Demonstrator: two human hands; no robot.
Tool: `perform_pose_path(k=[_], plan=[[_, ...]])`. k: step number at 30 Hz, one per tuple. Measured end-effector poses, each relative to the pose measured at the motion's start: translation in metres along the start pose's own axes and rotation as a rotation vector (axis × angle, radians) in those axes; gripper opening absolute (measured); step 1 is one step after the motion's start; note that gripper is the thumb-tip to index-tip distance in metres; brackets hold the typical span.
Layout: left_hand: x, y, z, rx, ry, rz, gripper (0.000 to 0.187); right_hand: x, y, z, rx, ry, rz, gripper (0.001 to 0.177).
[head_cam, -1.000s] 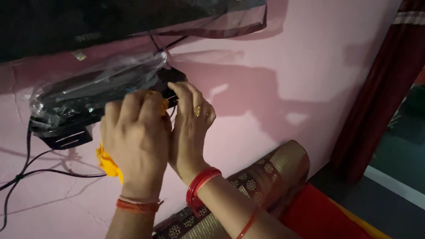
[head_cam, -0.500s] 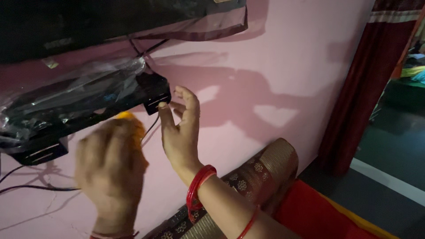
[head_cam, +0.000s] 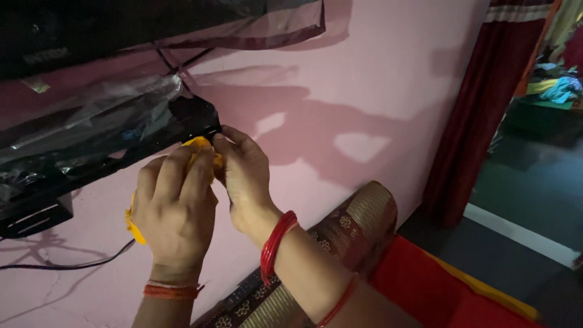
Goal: The person cleans a wall-mounted electronic device and its shelf by hand using a yellow cloth, wiping the surfaces and moving the cloth around the cables.
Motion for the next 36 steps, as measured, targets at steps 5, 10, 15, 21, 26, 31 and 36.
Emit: perform_pose_path(k=[5, 10, 15, 21, 26, 31, 36], plan=[[-0.01, -0.002, 0.002, -0.055, -0.015, -0.06, 0.033, 0.002, -0.002, 0.001, -0.027, 0.014, -0.002, 0.038], [-0.077, -0.048, 0.027, -0.606, 0.214, -0.69, 0.029, 0.001, 0.001, 0.0, -0.077, 0.045, 0.011, 0.041], [-0.126, -0.101, 0.128, -1.836, 0.591, -1.323, 0.031, 0.001, 0.008, 0.008, -0.075, 0.045, -0.144, 0.051], [-0.075, -0.12, 0.179, -2.308, 0.696, -1.199, 0.043, -0.019, -0.01, 0.028, -0.28, 0.004, -0.362, 0.071], [-0.066, -0.115, 0.166, -2.379, 0.665, -1.134, 0.046, -0.066, -0.049, 0.051, -0.956, 0.135, -0.992, 0.058], [-0.088, -0.12, 0.166, -2.248, 0.708, -1.237, 0.033, -0.066, -0.045, 0.054, -1.027, 0.1, -0.943, 0.059], [-0.085, -0.106, 0.136, -2.462, 0.417, -0.828, 0.026, -0.07, -0.046, 0.055, -1.08, 0.11, -0.998, 0.06]])
Point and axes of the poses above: each hand's wrist, its own x-axis towards the middle knuckle, its own z-axis out of the palm, y = z × x, the point moved 9 cm from there along x, towards the middle knuckle, and after that the axes turned 6 degrees about z, right-handed, at the moved point
